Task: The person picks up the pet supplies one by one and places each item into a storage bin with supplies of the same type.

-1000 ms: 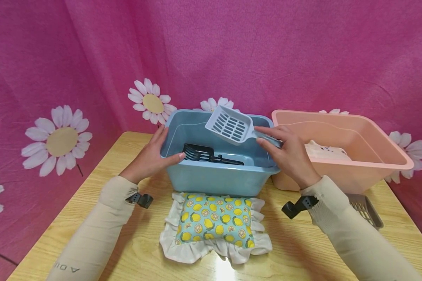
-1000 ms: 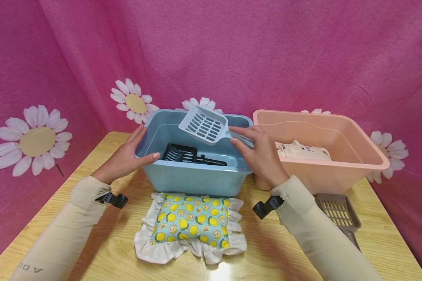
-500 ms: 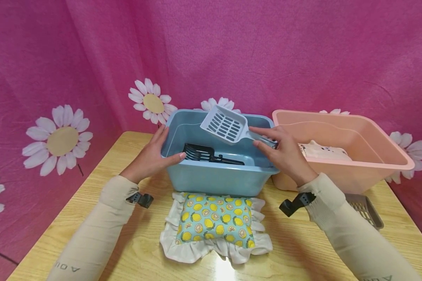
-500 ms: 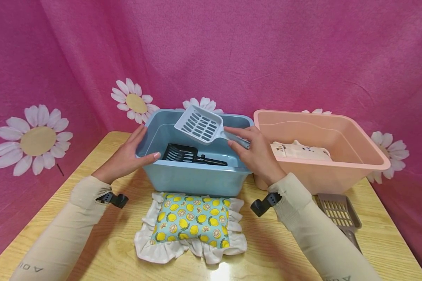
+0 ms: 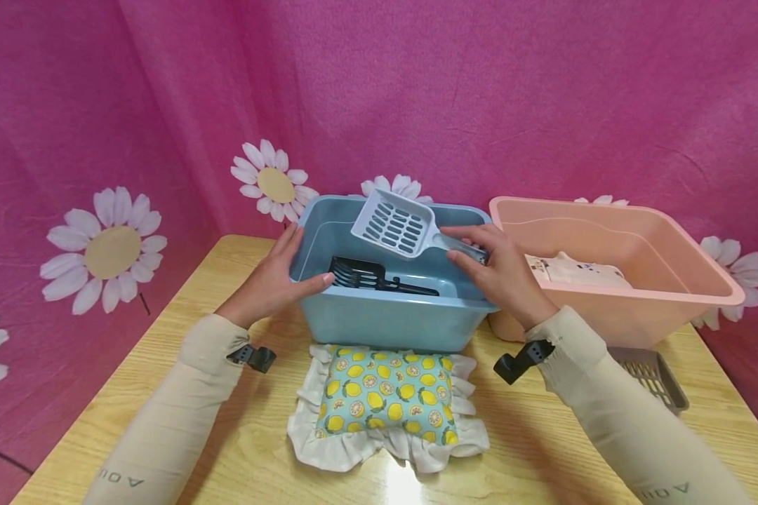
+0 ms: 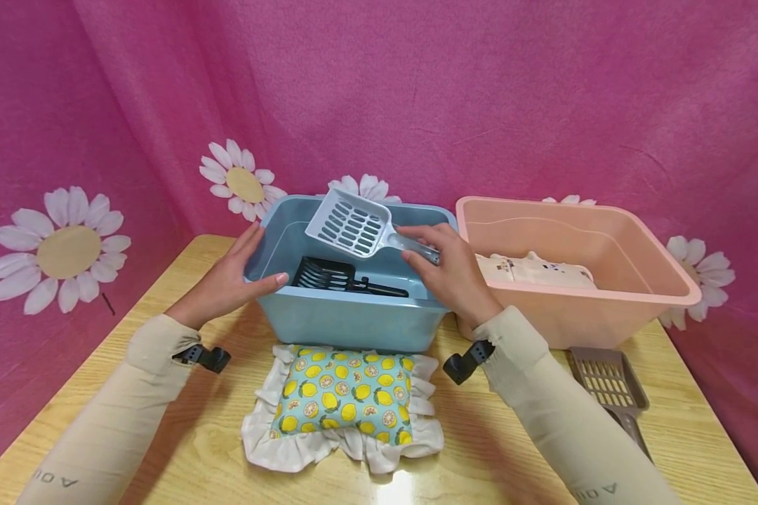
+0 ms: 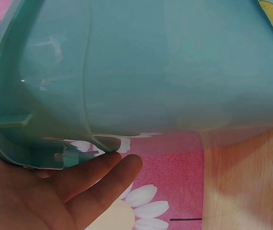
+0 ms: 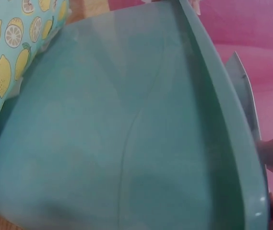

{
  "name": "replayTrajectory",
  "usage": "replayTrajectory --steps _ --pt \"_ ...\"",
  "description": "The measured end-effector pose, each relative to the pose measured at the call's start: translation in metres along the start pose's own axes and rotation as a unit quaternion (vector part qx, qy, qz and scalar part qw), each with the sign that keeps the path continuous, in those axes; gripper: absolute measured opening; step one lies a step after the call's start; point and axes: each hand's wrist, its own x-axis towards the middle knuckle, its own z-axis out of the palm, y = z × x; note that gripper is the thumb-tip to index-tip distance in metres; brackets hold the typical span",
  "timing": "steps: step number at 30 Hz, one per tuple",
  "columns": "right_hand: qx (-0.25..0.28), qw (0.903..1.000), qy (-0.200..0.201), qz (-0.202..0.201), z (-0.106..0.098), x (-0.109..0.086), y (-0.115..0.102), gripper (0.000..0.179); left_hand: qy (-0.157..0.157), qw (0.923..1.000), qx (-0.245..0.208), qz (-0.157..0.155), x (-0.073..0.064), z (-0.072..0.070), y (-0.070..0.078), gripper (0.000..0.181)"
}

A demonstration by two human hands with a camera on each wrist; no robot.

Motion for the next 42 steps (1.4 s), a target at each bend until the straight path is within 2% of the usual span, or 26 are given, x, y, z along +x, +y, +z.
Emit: replayTrajectory --steps 12,26,36,42 --pt "-0.008 0.9997 0.015 -0.016 0.008 0.004 0.006 0.031 0.005 1.0000 0.002 0.007 0.001 0.001 -0.001 0.109" --pt "-0.009 0.9999 0.000 -0.009 0.011 0.008 0.001 0.032 0.004 1.0000 -0.002 0.004 0.000 0.001 -0.001 0.109" --pt "0.000 0.9999 -0.004 0.014 0.014 0.013 -0.001 0.027 0.001 1.0000 -0.007 0.005 0.000 0.001 -0.001 0.109" --pt "0.004 0.9998 -0.015 0.011 0.015 0.015 -0.002 0.026 0.004 0.9999 -0.007 0.009 0.001 0.001 0.000 0.108"
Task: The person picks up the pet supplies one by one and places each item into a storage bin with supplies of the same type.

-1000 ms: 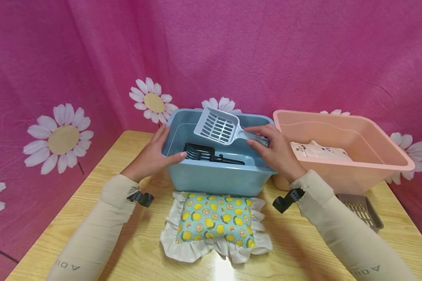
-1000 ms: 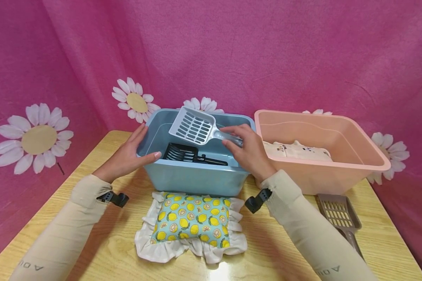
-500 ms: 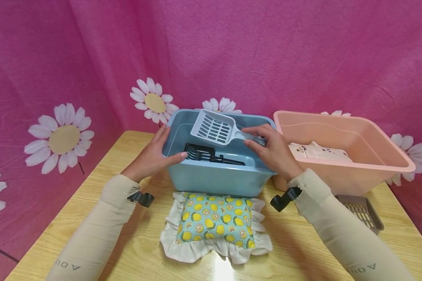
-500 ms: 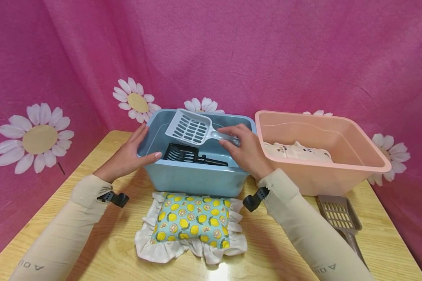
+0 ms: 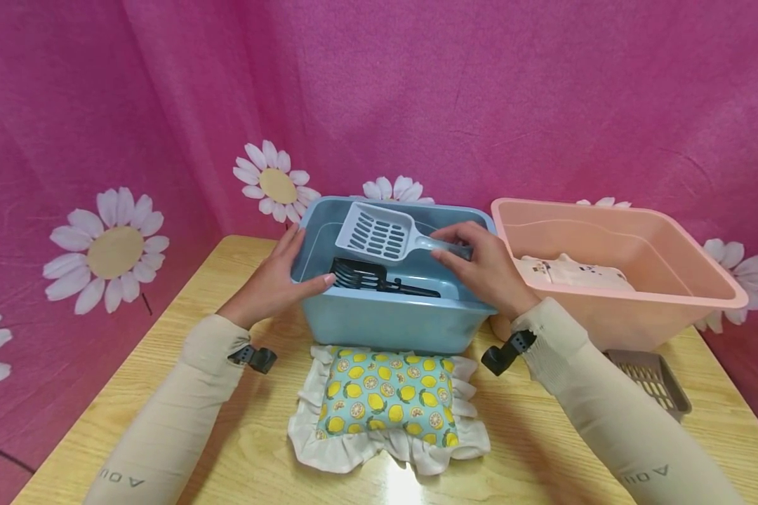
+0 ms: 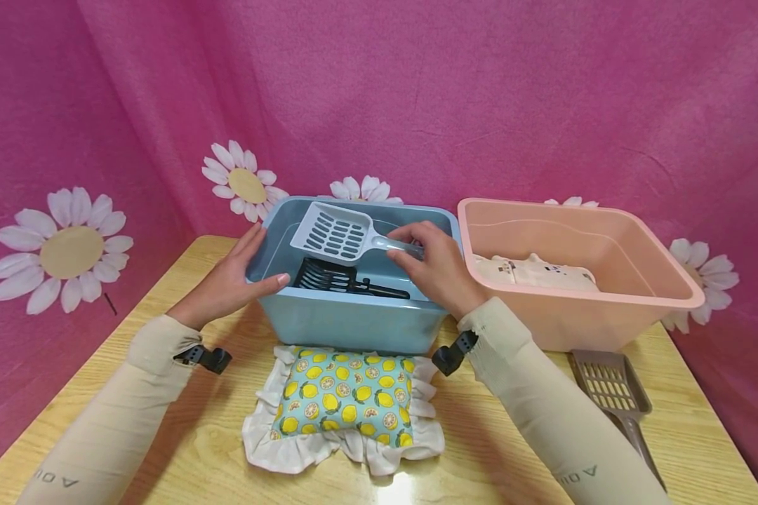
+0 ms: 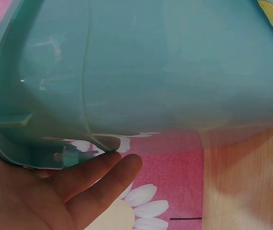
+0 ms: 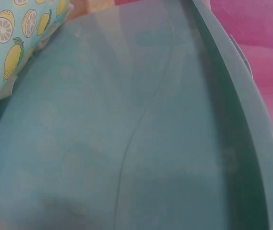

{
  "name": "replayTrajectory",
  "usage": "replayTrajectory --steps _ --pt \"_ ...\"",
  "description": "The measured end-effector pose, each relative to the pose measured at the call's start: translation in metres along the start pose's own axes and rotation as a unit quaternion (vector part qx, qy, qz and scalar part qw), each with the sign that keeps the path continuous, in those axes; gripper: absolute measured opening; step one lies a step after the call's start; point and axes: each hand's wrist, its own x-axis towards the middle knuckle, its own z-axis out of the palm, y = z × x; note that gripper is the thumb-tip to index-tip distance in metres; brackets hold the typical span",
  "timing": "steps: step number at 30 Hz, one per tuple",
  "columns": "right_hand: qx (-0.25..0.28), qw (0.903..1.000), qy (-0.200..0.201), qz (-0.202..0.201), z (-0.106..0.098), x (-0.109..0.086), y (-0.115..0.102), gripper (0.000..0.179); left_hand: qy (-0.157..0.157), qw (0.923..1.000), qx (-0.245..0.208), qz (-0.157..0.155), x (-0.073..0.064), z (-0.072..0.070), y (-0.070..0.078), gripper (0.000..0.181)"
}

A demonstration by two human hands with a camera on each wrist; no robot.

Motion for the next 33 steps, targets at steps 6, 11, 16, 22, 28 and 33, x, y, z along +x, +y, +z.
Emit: replayTrajectory --steps 6,11,16,22,28,33 --pt "0.004 0.9999 -0.008 -0.007 0.0023 0.0006 0.0011 0.024 0.000 1.0000 0.001 -0.002 0.0002 -0.0001 -0.0002 0.108" --pt "0.001 0.9999 -0.013 -0.006 0.0042 0.0006 0.0030 0.023 -0.001 1.0000 0.007 -0.005 0.0001 0.0003 -0.0006 0.109" --pt "-0.003 0.9998 -0.017 0.002 0.0047 0.0000 0.0032 0.024 -0.001 1.0000 0.003 -0.005 0.0002 0.0001 -0.0007 0.108" --pt "0.001 0.9994 -0.025 0.023 0.0038 -0.0016 0.0031 0.025 -0.002 1.0000 0.000 -0.004 0.0005 -0.0003 -0.0002 0.108" --pt "-0.004 0.9995 -0.027 0.017 0.0040 -0.0022 0.0039 0.025 -0.001 1.0000 0.003 -0.004 0.0004 -0.0006 -0.0004 0.108" --pt "-0.008 0.9995 -0.026 0.016 0.0043 -0.0031 0.0051 0.025 -0.001 1.0000 0.001 -0.004 0.0001 -0.0001 -0.0004 0.108"
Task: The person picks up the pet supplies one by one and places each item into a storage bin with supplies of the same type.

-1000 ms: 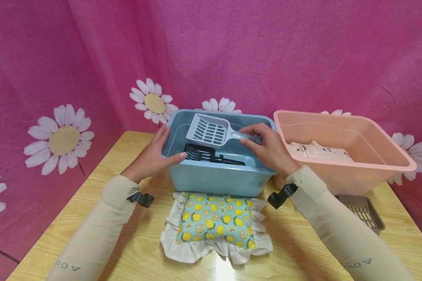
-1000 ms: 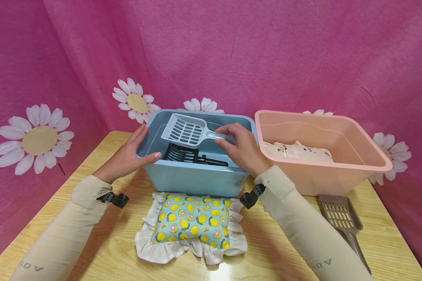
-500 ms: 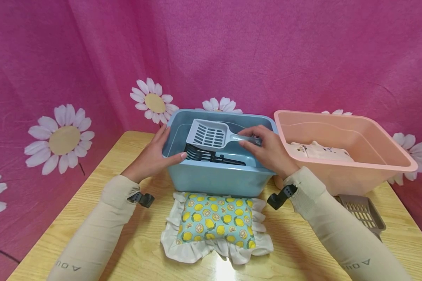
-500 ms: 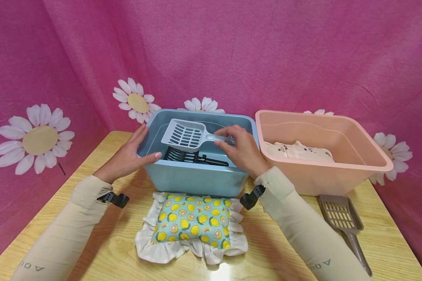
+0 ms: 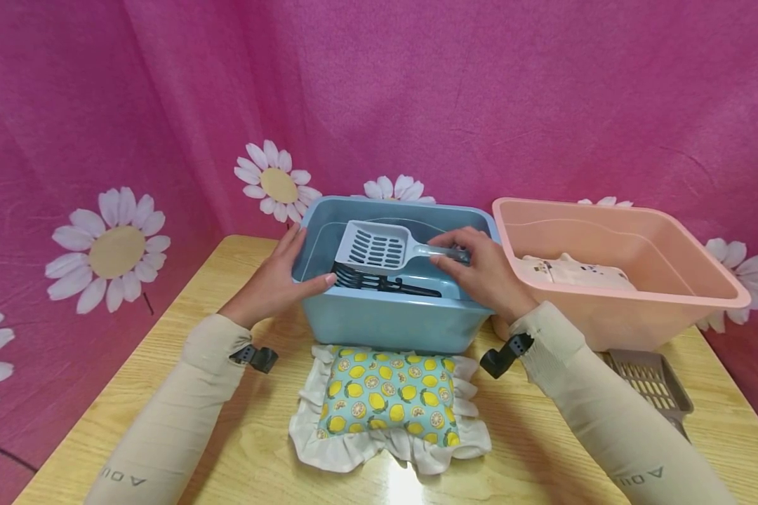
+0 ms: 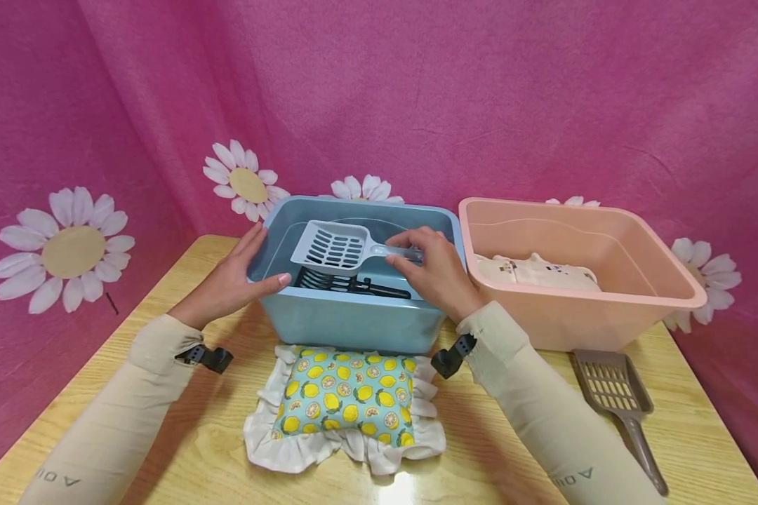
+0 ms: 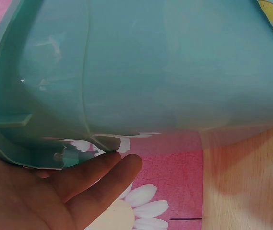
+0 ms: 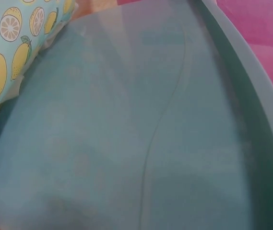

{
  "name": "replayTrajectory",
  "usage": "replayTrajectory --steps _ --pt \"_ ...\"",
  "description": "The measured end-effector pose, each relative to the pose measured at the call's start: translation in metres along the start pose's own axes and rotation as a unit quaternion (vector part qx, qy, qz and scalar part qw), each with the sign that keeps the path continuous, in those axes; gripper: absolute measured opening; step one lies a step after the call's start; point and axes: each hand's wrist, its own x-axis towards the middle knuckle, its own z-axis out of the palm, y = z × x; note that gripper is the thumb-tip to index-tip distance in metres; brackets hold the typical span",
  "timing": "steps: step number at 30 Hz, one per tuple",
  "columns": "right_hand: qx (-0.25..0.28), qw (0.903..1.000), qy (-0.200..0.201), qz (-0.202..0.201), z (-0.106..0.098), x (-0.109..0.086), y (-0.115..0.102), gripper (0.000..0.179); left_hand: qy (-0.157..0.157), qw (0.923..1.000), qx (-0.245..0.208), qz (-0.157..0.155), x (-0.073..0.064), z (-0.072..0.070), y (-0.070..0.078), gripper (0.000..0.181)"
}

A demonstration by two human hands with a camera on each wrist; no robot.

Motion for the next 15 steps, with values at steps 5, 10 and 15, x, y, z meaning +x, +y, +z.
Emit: replayTrajectory --steps 5,10,15 --pt "-0.001 1.0000 0.001 0.004 -0.0014 0.0007 -0.0001 0.025 0.000 1.0000 0.000 0.001 0.0016 -0.0004 0.0012 0.109" --pt "-0.004 1.0000 0.000 0.000 -0.0021 0.0017 -0.0001 0.025 0.001 1.0000 0.002 -0.002 0.0028 -0.0011 0.0018 0.110" --pt "-0.003 0.9999 -0.006 -0.009 -0.0016 -0.0011 -0.0001 0.025 -0.002 1.0000 -0.002 -0.007 0.0003 -0.0004 0.0010 0.110"
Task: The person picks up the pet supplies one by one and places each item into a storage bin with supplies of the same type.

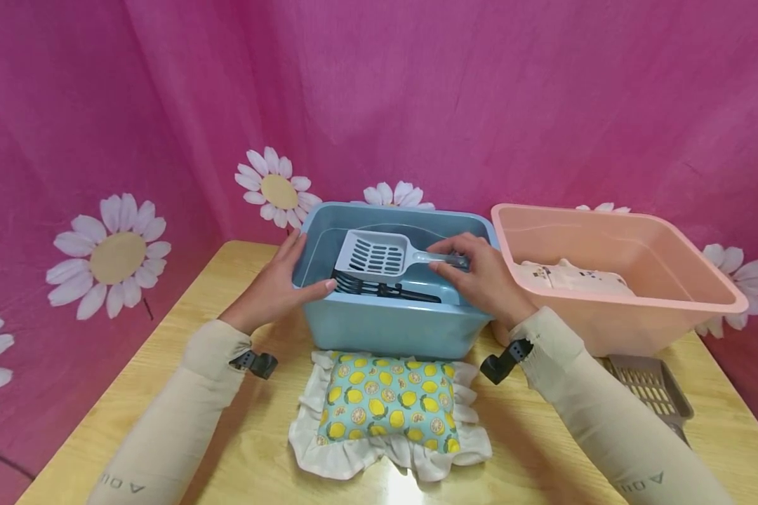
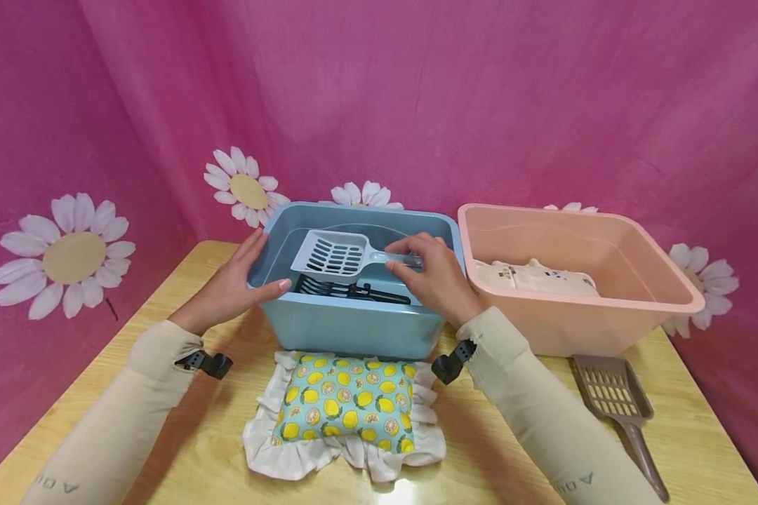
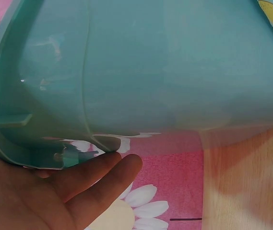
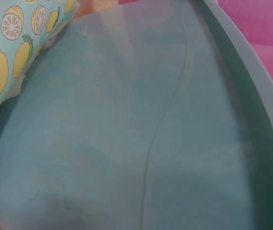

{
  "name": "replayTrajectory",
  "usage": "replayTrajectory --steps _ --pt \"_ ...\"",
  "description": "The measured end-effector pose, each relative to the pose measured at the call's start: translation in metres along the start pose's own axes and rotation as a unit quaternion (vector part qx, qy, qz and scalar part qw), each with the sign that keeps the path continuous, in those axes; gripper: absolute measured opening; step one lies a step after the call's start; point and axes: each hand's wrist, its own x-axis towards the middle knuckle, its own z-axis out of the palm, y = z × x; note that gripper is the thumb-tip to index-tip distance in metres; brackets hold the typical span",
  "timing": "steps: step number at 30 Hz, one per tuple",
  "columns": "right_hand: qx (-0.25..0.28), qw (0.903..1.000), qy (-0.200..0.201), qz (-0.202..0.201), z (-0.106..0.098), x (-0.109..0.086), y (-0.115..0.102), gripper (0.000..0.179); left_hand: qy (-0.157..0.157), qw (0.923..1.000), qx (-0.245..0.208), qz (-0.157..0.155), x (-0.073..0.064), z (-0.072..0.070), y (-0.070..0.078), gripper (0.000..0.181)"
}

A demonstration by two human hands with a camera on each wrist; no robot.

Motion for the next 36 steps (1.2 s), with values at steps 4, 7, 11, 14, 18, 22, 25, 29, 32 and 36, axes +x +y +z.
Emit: replayTrajectory --steps 4,7,11,14,18,22,25,29,32,36 --pt "0.001 1.0000 -0.005 -0.001 0.0018 -0.0024 0.0005 0.024 -0.003 1.0000 -0.004 -0.002 -0.0030 0.0025 -0.0019 0.109" --pt "-0.001 1.0000 -0.007 -0.004 0.0018 -0.0013 0.0003 0.024 -0.001 1.0000 -0.003 0.000 -0.0032 0.0029 -0.0022 0.109" --pt "-0.002 0.9999 -0.008 -0.006 0.0012 0.0009 -0.0006 0.025 0.003 1.0000 -0.005 -0.001 -0.0025 0.0020 -0.0023 0.109" --pt "-0.004 1.0000 -0.003 -0.005 0.0014 0.0020 -0.0014 0.025 0.004 1.0000 -0.008 -0.002 -0.0020 0.0015 -0.0020 0.109" --pt "-0.007 1.0000 0.000 -0.006 0.0017 0.0027 -0.0021 0.024 0.003 0.9999 -0.010 -0.001 -0.0019 0.0007 -0.0013 0.109" --pt "-0.003 0.9999 -0.009 -0.010 0.0015 0.0019 -0.0018 0.025 0.001 0.9999 -0.011 0.004 -0.0024 0.0001 -0.0016 0.109" --pt "0.002 0.9998 -0.018 -0.012 0.0010 0.0005 -0.0014 0.027 -0.001 0.9999 -0.010 0.003 -0.0026 0.0002 -0.0024 0.109" --pt "0.008 0.9997 -0.023 -0.007 0.0005 -0.0008 -0.0007 0.031 -0.002 1.0000 -0.007 0.000 -0.0025 0.0007 -0.0023 0.109" --pt "0.010 0.9997 -0.023 -0.001 0.0002 -0.0014 -0.0007 0.032 -0.002 1.0000 -0.005 0.001 -0.0020 0.0007 -0.0014 0.109" --pt "0.010 0.9998 -0.019 -0.002 0.0006 -0.0015 -0.0015 0.033 -0.001 1.0000 -0.001 0.002 -0.0023 -0.0006 -0.0010 0.109"
